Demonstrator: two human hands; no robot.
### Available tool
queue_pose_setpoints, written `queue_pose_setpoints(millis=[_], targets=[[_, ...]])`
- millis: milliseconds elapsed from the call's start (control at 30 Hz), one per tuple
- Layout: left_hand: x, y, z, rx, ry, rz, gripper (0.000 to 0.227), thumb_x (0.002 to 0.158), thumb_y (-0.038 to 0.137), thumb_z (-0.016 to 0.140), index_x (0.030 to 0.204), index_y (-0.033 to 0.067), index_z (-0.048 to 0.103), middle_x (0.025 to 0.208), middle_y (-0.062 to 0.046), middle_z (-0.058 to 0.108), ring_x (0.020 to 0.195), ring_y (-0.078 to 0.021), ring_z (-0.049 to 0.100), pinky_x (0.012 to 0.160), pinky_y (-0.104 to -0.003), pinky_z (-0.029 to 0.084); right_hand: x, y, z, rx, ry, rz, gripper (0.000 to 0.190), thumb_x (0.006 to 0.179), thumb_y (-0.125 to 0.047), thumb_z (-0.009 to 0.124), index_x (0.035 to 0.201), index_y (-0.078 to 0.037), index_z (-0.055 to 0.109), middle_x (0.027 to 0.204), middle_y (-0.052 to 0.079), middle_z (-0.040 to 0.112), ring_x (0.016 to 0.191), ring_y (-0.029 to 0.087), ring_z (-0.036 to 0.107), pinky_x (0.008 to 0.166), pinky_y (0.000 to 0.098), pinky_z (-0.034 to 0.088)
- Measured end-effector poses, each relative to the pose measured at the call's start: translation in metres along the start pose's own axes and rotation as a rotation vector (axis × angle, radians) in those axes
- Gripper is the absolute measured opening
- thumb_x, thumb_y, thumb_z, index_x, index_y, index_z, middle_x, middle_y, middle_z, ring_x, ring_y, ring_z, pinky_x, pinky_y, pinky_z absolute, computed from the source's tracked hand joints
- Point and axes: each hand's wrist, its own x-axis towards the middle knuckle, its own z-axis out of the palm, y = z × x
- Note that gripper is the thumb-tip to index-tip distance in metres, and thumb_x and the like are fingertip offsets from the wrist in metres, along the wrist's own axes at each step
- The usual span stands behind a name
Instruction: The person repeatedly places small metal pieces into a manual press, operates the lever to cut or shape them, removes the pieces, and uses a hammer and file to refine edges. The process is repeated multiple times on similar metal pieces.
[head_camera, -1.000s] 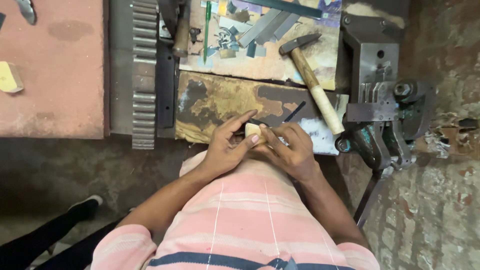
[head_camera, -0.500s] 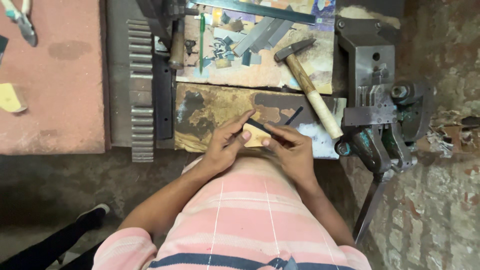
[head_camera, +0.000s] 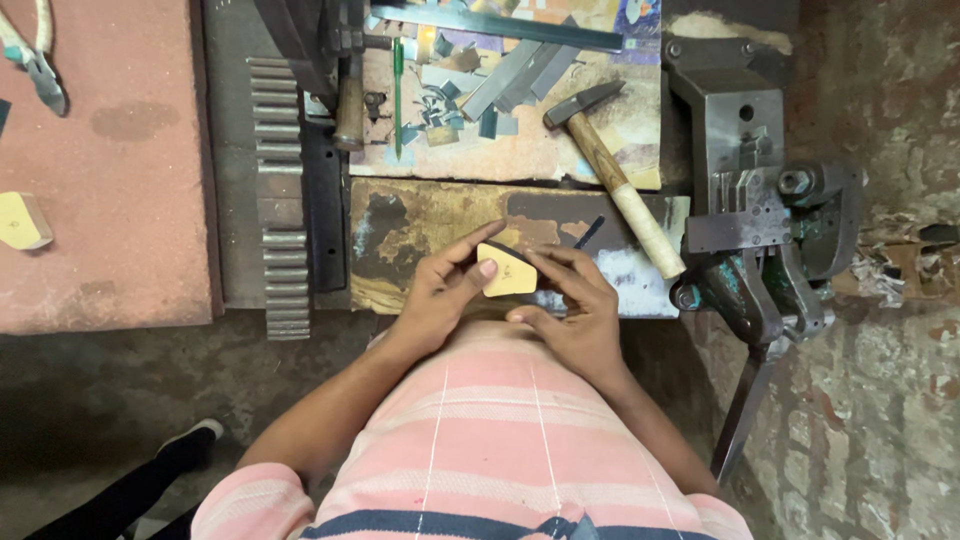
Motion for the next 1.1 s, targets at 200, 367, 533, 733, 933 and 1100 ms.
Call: queue_pose_setpoints(millis=[200,367,533,733,933,1100], targets=[[-0.008,0.0,-0.003,-0.036,-0.077,-0.024,0.059,0.1,0.007,0.063,0.155,0.002,0.043,0.128,-0.007,0.066,0.117,-0.0102,0.06,0.105,-0.026,0.048,-0.007,-0.001,-0.002,-0.264,0.035,-0.013,0.047,0.076,-0.005,0.088,0.121,-0.005,0.076,0.107,0.013,0.073,0.096,0.018,0.071,0.084,0.0281,0.058],[-0.007,0.001,0.001,0.244,0.019,0.073,0.049,0.098,-0.001,0.065,0.147,0.0028,0.057,0.132,-0.013,0.069,0.118,-0.0161,0.064,0.104,-0.029,0.051,0.0,0.005,0.0,0.192,-0.094,0.089,0.042,0.091,-0.002,0.078,0.131,-0.002,0.067,0.132,0.012,0.064,0.121,0.018,0.066,0.1,0.03,0.057],[-0.008,0.001,0.01,0.459,0.033,0.211,0.055,0.092,-0.008,0.06,0.145,0.0027,0.054,0.139,-0.019,0.062,0.126,-0.0263,0.063,0.105,-0.032,0.051,0.012,0.01,0.008,0.045,-0.042,0.218,0.045,0.086,-0.005,0.082,0.129,-0.002,0.067,0.121,0.01,0.072,0.106,0.015,0.071,0.091,0.0282,0.059],[-0.006,0.0,0.012,0.629,0.077,0.311,0.055,0.093,-0.007,0.059,0.146,0.0047,0.056,0.139,-0.02,0.064,0.127,-0.0318,0.067,0.105,-0.034,0.054,0.012,0.011,0.022,-0.247,0.08,0.173,0.031,0.082,-0.006,0.085,0.111,-0.001,0.075,0.103,0.011,0.078,0.088,0.014,0.075,0.076,0.0267,0.059],[-0.003,-0.004,0.009,0.709,-0.043,0.277,0.073,0.08,0.007,0.073,0.147,0.0008,0.046,0.138,-0.026,0.056,0.125,-0.0425,0.06,0.103,-0.043,0.051,0.008,0.023,0.019,-0.172,0.152,0.257,0.021,0.083,-0.007,0.085,0.1,-0.001,0.076,0.093,0.009,0.079,0.08,0.012,0.073,0.07,0.0254,0.057],[0.026,-0.015,-0.003,0.998,-0.069,0.33,0.058,0.078,0.017,0.084,0.13,0.0062,0.06,0.136,-0.02,0.059,0.123,-0.0414,0.059,0.105,-0.046,0.05,0.015,0.048,0.011,-0.315,0.057,0.353,0.023,0.082,-0.013,0.087,0.103,-0.005,0.079,0.098,0.011,0.079,0.086,0.022,0.072,0.076,0.0324,0.056]])
